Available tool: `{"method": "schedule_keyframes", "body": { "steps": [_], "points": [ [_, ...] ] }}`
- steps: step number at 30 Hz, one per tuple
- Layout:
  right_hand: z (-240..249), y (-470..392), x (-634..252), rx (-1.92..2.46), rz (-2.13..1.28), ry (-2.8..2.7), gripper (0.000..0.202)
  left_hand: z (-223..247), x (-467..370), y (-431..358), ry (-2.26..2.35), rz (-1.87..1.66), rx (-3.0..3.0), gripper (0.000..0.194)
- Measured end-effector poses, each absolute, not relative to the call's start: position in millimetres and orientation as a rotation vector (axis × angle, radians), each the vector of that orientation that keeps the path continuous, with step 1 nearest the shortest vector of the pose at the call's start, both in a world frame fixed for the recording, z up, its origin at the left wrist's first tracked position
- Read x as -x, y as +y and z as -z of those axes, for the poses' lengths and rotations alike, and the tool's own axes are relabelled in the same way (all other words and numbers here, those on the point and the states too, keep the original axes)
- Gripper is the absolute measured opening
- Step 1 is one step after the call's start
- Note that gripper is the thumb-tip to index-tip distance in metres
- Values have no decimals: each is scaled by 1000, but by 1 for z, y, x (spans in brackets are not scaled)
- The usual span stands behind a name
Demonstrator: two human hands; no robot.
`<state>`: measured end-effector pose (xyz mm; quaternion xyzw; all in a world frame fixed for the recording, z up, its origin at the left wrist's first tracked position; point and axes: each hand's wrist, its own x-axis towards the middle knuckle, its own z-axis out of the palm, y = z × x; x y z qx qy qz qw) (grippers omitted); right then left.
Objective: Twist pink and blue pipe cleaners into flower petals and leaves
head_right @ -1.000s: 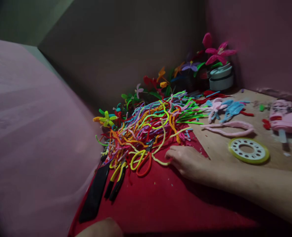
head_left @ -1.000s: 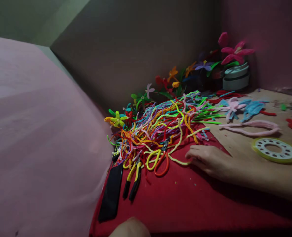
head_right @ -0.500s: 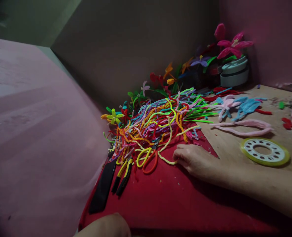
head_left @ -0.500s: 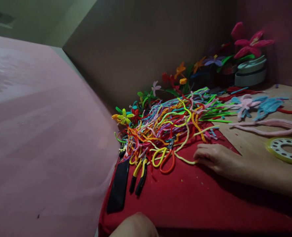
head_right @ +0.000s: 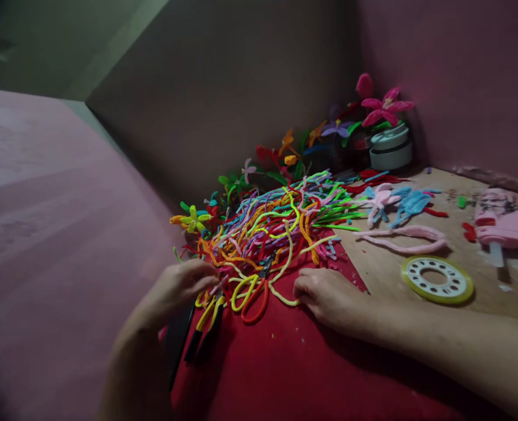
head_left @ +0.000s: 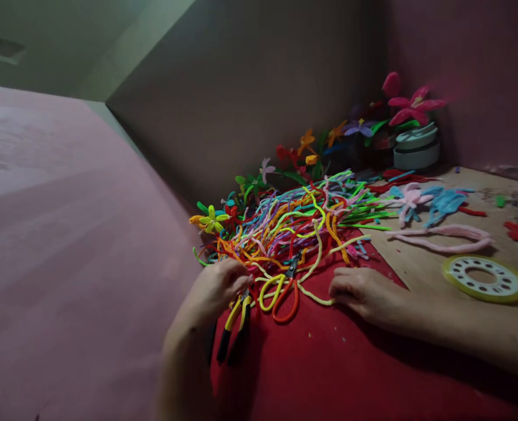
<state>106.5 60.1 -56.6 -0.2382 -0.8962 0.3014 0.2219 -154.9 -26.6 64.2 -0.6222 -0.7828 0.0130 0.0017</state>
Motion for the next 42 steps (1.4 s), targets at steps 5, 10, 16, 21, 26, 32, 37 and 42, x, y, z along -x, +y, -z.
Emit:
{"method": "schedule_keyframes", "body": {
  "steps": [5, 10, 16, 21, 26, 32, 37, 42],
  "points": [
    [57, 59, -106, 666, -832, -2482, 19, -28, 168, -8, -2529, -337, 1824, 14],
    [56, 59, -106, 671, -827, -2481, 19, -26, 165, -9, -2501, -261, 1699, 22],
    [56, 58, -106, 676, -796, -2509, 16, -44, 128, 13, -2142, 303, 1935, 21],
    [52, 59, -107, 694, -777, -2524, 16, -24, 107, 61, -2033, 202, 2065, 47],
    [48, 59, -106, 682, -781, -2544, 16, 0, 101, 68, -2073, -42, 2096, 21],
    [49, 59, -106, 698, -766, -2539, 16, 4, 96, 55, -2006, -172, 2090, 22],
    [51, 59, -106, 698, -753, -2543, 15, 4, 93, 57, -2033, -142, 2122, 21],
    [46, 59, -106, 696, -755, -2560, 15, -2, 97, 53, -2047, -23, 2233, 26]
  ]
}}
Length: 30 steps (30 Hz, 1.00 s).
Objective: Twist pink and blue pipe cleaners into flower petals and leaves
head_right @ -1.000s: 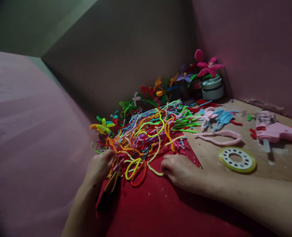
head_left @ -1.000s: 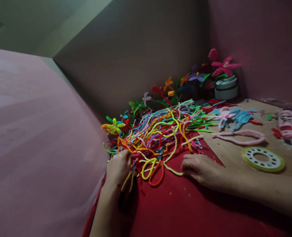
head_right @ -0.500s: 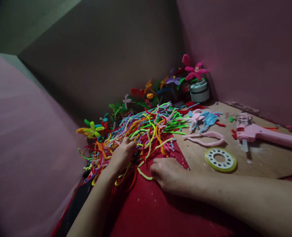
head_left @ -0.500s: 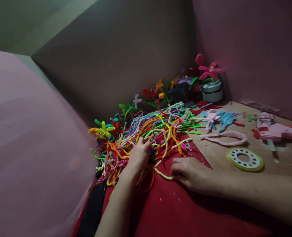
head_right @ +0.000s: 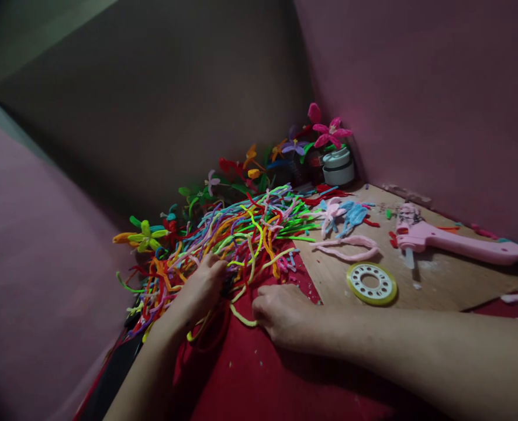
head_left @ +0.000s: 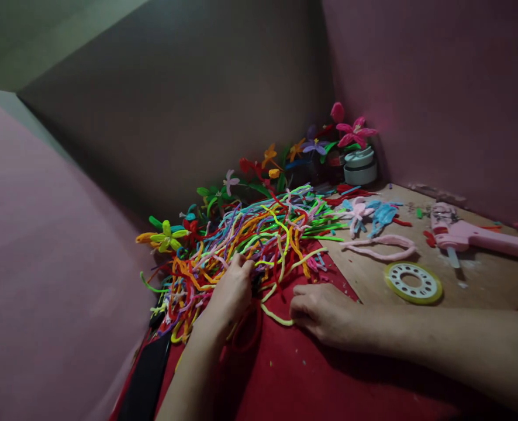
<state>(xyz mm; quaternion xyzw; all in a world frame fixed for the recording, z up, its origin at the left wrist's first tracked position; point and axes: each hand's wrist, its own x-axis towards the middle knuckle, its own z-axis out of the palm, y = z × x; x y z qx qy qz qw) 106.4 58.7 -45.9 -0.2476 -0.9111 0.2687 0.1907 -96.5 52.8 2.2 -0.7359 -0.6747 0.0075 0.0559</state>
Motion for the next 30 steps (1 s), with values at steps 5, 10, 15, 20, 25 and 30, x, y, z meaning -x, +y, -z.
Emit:
{"method": "schedule_keyframes", "body": {
  "steps": [5, 10, 15, 20, 25, 30],
  "points": [
    [44, 60, -105, 711, -742, -2585, 15, -22, 92, 48, -1994, 75, 2043, 41],
    [46, 61, -104, 732, -684, -2603, 16, -30, 73, 74, -1899, 345, 2103, 29],
    [49, 60, -104, 737, -660, -2610, 17, -12, 63, 112, -2026, 184, 2064, 24],
    [52, 61, -104, 707, -631, -2591, 17, -3, 68, 121, -2055, 225, 1985, 24],
    [51, 61, -104, 711, -618, -2610, 16, -8, 81, 121, -2141, 347, 1983, 28],
    [49, 62, -104, 740, -616, -2628, 17, 3, 81, 123, -2129, 383, 2054, 20]
  ]
}}
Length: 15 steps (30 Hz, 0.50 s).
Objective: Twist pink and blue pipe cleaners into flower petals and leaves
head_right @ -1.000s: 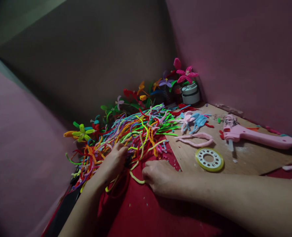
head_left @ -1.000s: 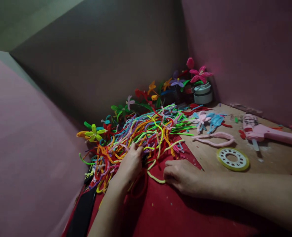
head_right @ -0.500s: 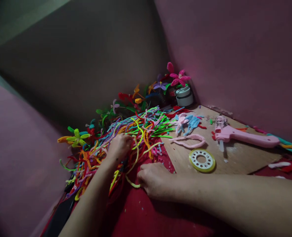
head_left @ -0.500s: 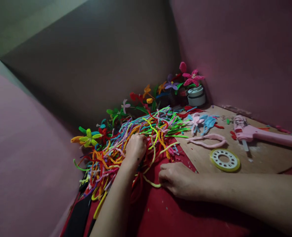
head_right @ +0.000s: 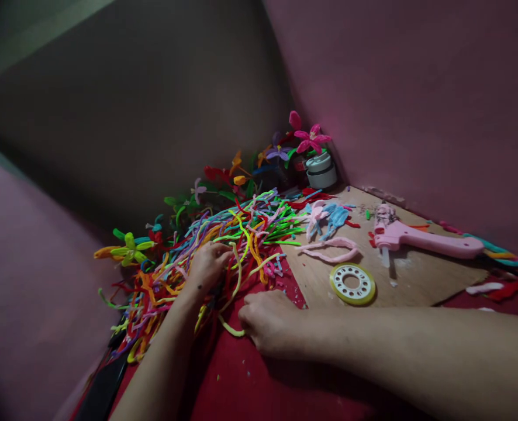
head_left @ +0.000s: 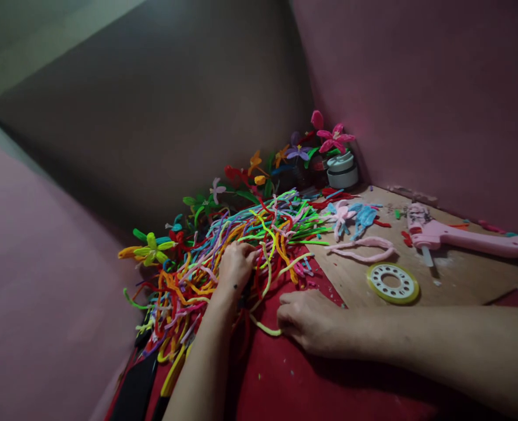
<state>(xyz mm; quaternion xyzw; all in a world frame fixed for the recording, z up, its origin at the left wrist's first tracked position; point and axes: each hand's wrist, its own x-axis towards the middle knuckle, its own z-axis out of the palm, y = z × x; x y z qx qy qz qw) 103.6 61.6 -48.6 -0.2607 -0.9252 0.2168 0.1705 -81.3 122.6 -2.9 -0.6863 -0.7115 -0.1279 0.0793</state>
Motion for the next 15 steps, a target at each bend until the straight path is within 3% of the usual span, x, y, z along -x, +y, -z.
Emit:
{"method": "schedule_keyframes", "body": {
  "steps": [15],
  "points": [
    [51, 62, -105, 708, -663, -2596, 14, -7, 116, 123, -2315, 574, 1793, 21]
  ]
}}
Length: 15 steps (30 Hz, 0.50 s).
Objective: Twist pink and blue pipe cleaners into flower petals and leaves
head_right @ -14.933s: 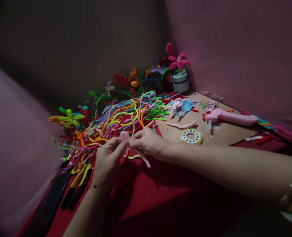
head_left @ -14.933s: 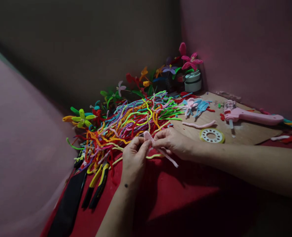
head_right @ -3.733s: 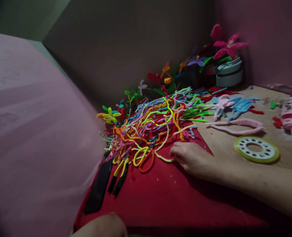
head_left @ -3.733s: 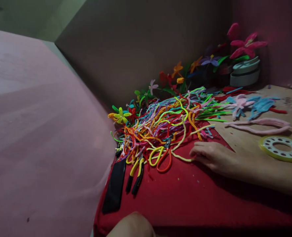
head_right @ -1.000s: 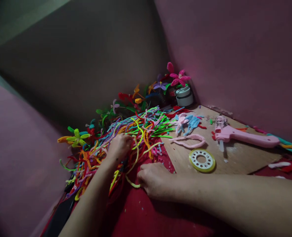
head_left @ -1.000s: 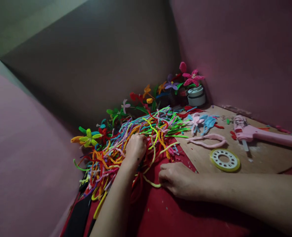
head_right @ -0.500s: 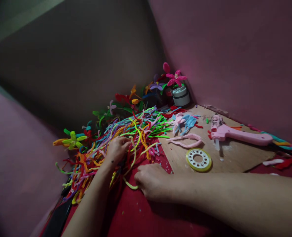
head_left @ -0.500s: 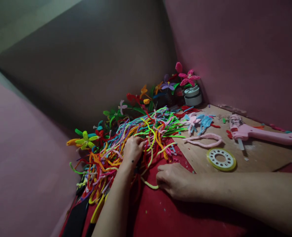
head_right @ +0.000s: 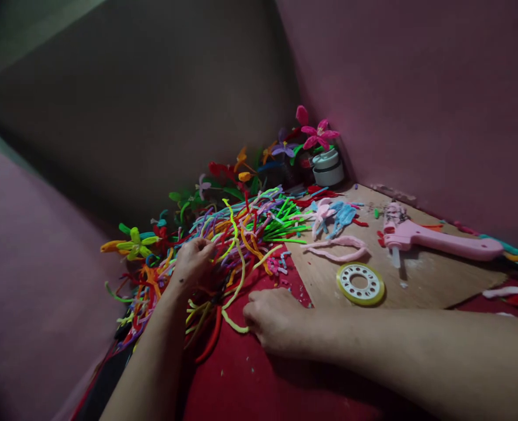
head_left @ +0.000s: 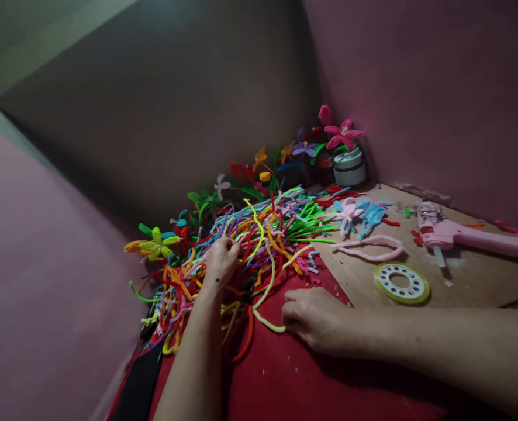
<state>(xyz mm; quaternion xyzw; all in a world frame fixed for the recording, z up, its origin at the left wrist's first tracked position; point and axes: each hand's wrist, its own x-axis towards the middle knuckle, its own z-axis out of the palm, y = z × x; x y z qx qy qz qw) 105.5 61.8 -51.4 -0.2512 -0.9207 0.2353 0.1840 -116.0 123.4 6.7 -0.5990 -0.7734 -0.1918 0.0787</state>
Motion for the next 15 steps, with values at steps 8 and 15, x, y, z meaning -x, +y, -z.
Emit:
{"method": "schedule_keyframes", "body": {
  "steps": [8, 15],
  "points": [
    [46, 59, -106, 740, -713, -2625, 15, -4, 124, 124, -2327, 656, 1704, 20],
    [44, 60, -107, 731, -719, -2625, 15, -10, 120, 119, -2326, 716, 1675, 19]
  ]
}}
